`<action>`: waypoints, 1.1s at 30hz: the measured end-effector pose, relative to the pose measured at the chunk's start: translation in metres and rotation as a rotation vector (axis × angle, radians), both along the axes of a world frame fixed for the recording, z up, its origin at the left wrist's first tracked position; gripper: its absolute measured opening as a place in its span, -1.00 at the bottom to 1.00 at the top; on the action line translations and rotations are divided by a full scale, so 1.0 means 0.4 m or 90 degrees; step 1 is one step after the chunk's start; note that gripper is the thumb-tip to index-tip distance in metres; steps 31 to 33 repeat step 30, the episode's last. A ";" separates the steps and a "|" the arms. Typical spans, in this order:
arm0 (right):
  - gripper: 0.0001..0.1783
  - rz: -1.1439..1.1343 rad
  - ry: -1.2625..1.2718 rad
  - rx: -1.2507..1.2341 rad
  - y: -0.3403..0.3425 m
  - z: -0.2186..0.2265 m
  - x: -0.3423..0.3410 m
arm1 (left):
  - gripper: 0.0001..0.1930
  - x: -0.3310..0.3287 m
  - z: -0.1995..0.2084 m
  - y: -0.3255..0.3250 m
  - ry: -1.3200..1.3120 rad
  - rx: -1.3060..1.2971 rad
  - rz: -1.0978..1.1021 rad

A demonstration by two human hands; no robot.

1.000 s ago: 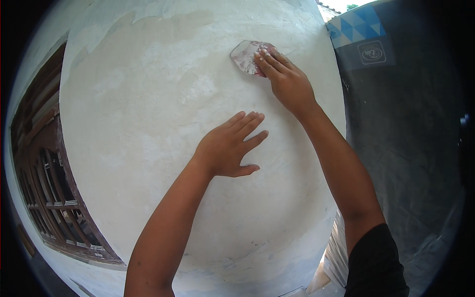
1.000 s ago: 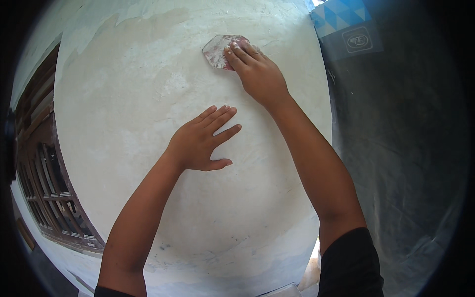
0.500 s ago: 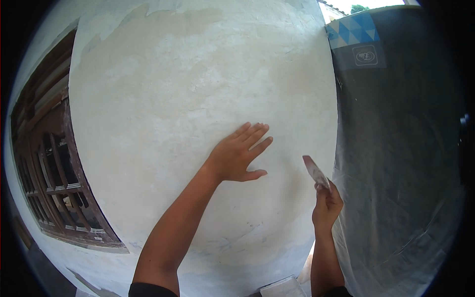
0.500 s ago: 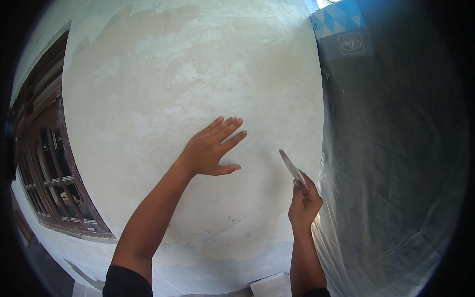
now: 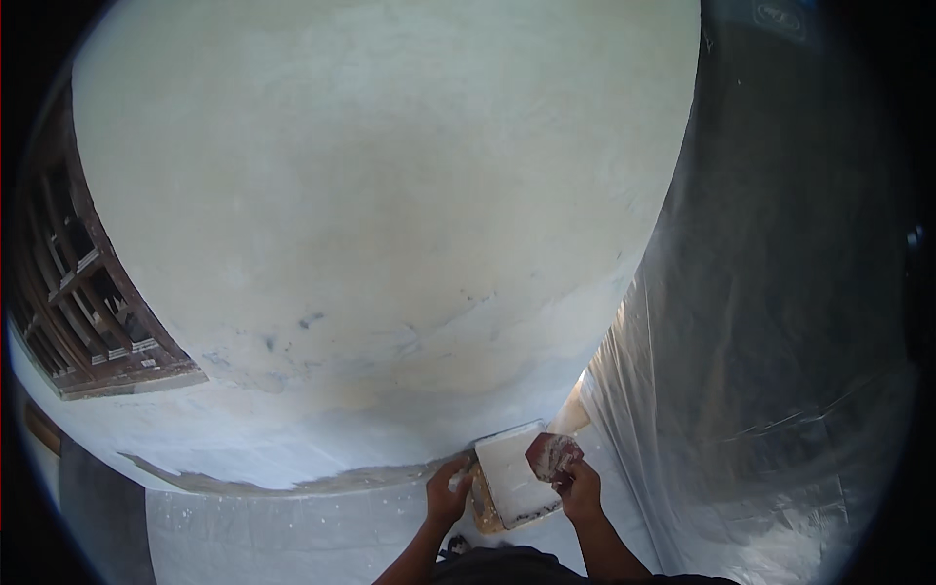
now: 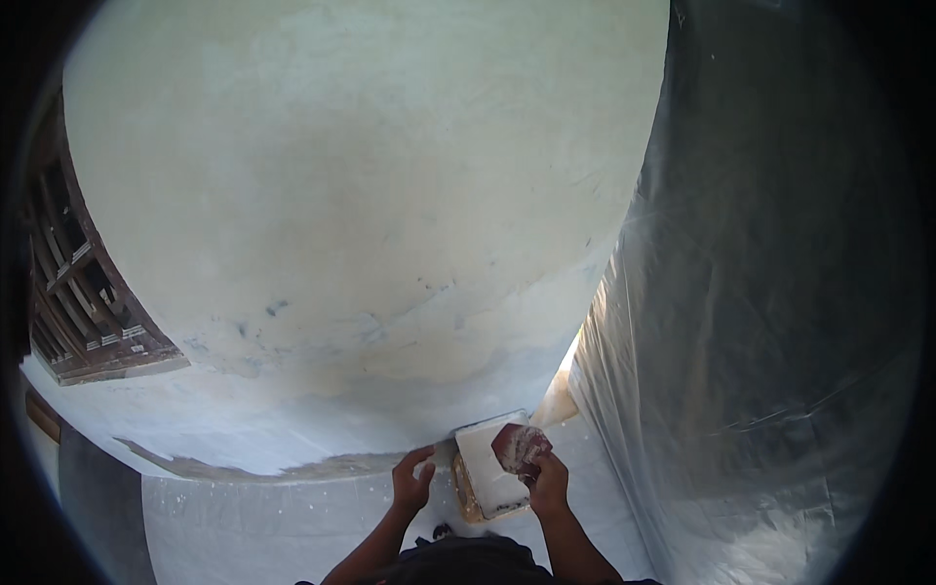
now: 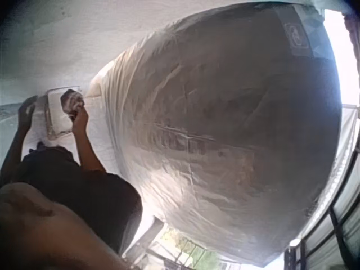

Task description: The person applies wall putty to a damaged wall surface and smooths it with a manual scraper tool.

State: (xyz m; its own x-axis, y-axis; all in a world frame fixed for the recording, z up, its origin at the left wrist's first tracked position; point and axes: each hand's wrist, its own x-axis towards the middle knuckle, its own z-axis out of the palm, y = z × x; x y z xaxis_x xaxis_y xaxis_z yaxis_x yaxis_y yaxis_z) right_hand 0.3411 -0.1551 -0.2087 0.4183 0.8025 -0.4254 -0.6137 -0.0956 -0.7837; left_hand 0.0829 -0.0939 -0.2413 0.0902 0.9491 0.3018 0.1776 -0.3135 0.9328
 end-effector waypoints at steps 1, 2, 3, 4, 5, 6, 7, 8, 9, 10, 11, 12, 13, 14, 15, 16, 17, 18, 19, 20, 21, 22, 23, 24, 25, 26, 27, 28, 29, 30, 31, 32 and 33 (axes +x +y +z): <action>-0.70 0.006 -0.011 0.019 0.014 0.026 0.000 | -0.48 0.000 -0.002 -0.014 0.013 -0.043 0.024; -0.70 0.017 -0.020 0.045 0.039 0.046 0.003 | -0.44 -0.005 -0.010 -0.004 -0.011 -0.081 0.026; -0.71 0.028 -0.046 0.066 0.053 0.050 0.015 | -0.44 -0.003 -0.013 -0.002 -0.030 -0.067 0.044; -0.71 0.057 -0.072 0.112 0.069 0.070 0.018 | -0.44 -0.006 -0.001 -0.004 -0.035 -0.086 0.059; -0.71 0.059 -0.074 0.115 0.087 0.069 0.022 | -0.44 -0.008 -0.030 -0.001 -0.062 -0.096 0.081; -0.73 0.061 -0.090 0.098 0.105 0.074 0.022 | -0.43 0.000 -0.054 -0.001 -0.110 -0.123 0.101; -0.74 0.062 -0.104 0.085 0.113 0.077 0.019 | -0.43 0.002 -0.080 -0.008 -0.156 -0.146 0.120; -0.74 0.065 -0.115 0.079 0.119 0.062 0.028 | -0.43 0.008 -0.112 -0.015 -0.181 -0.166 0.135; -0.74 0.071 -0.123 0.070 0.117 0.043 0.038 | -0.43 0.015 -0.141 -0.035 -0.204 -0.187 0.154; -0.75 0.076 -0.135 0.070 0.109 0.012 0.055 | -0.44 0.024 -0.167 -0.055 -0.185 -0.218 0.159; -0.76 0.074 -0.142 0.076 0.108 -0.029 0.067 | -0.43 0.029 -0.209 -0.073 -0.194 -0.245 0.161; -0.77 0.059 -0.141 0.051 0.088 -0.063 0.066 | -0.42 0.029 -0.248 -0.108 -0.193 -0.289 0.161; -0.77 0.049 -0.141 0.031 0.079 -0.099 0.071 | -0.41 0.035 -0.290 -0.136 -0.196 -0.328 0.166; -0.77 0.054 -0.133 0.008 0.068 -0.138 0.082 | -0.41 0.044 -0.334 -0.161 -0.187 -0.350 0.174; -0.78 0.053 -0.168 -0.042 0.054 -0.176 0.092 | -0.40 0.051 -0.376 -0.185 -0.168 -0.397 0.160; -0.79 0.049 -0.206 -0.087 0.041 -0.223 0.108 | -0.39 0.068 -0.415 -0.199 -0.151 -0.441 0.141; -0.79 0.050 -0.201 -0.103 0.031 -0.272 0.123 | -0.36 0.088 -0.448 -0.222 -0.127 -0.475 0.141; -0.79 0.094 -0.265 -0.147 0.019 -0.326 0.136 | -0.35 0.105 -0.487 -0.233 -0.120 -0.499 0.131; -0.78 0.135 -0.329 -0.193 -0.011 -0.386 0.142 | -0.34 0.114 -0.531 -0.253 -0.112 -0.525 0.115; -0.77 0.152 -0.362 -0.224 -0.033 -0.460 0.151 | -0.34 0.134 -0.570 -0.251 -0.109 -0.534 0.114; -0.77 0.151 -0.360 -0.233 -0.043 -0.534 0.162 | -0.33 0.153 -0.612 -0.241 -0.114 -0.552 0.102; -0.77 0.193 -0.441 -0.250 -0.068 -0.598 0.151 | -0.32 0.154 -0.651 -0.256 -0.114 -0.582 0.088; -0.78 0.236 -0.524 -0.259 -0.072 -0.643 0.139 | -0.32 0.158 -0.682 -0.254 -0.111 -0.594 0.085; -0.77 0.285 -0.559 -0.294 -0.078 -0.685 0.126 | -0.31 0.161 -0.712 -0.247 -0.080 -0.585 0.072; -0.77 0.299 -0.590 -0.293 -0.069 -0.725 0.102 | -0.30 0.161 -0.741 -0.235 -0.049 -0.574 0.060; -0.78 0.299 -0.611 -0.270 -0.056 -0.762 0.089 | -0.26 0.165 -0.771 -0.222 -0.080 -0.612 0.059; -0.78 0.299 -0.631 -0.245 -0.046 -0.793 0.077 | -0.26 0.172 -0.799 -0.210 -0.079 -0.616 0.057; -0.78 0.303 -0.625 -0.250 -0.037 -0.809 0.058 | -0.24 0.171 -0.825 -0.203 -0.104 -0.645 0.043; -0.78 0.312 -0.623 -0.263 -0.020 -0.807 0.036 | -0.21 0.167 -0.846 -0.192 -0.129 -0.672 0.027; -0.78 0.321 -0.621 -0.275 -0.008 -0.811 0.015 | -0.21 0.160 -0.857 -0.197 -0.125 -0.675 0.029; -0.78 0.321 -0.621 -0.275 -0.008 -0.811 0.015 | -0.21 0.160 -0.857 -0.197 -0.125 -0.675 0.029; -0.78 0.321 -0.621 -0.275 -0.008 -0.811 0.015 | -0.21 0.160 -0.857 -0.197 -0.125 -0.675 0.029; -0.78 0.321 -0.621 -0.275 -0.008 -0.811 0.015 | -0.21 0.160 -0.857 -0.197 -0.125 -0.675 0.029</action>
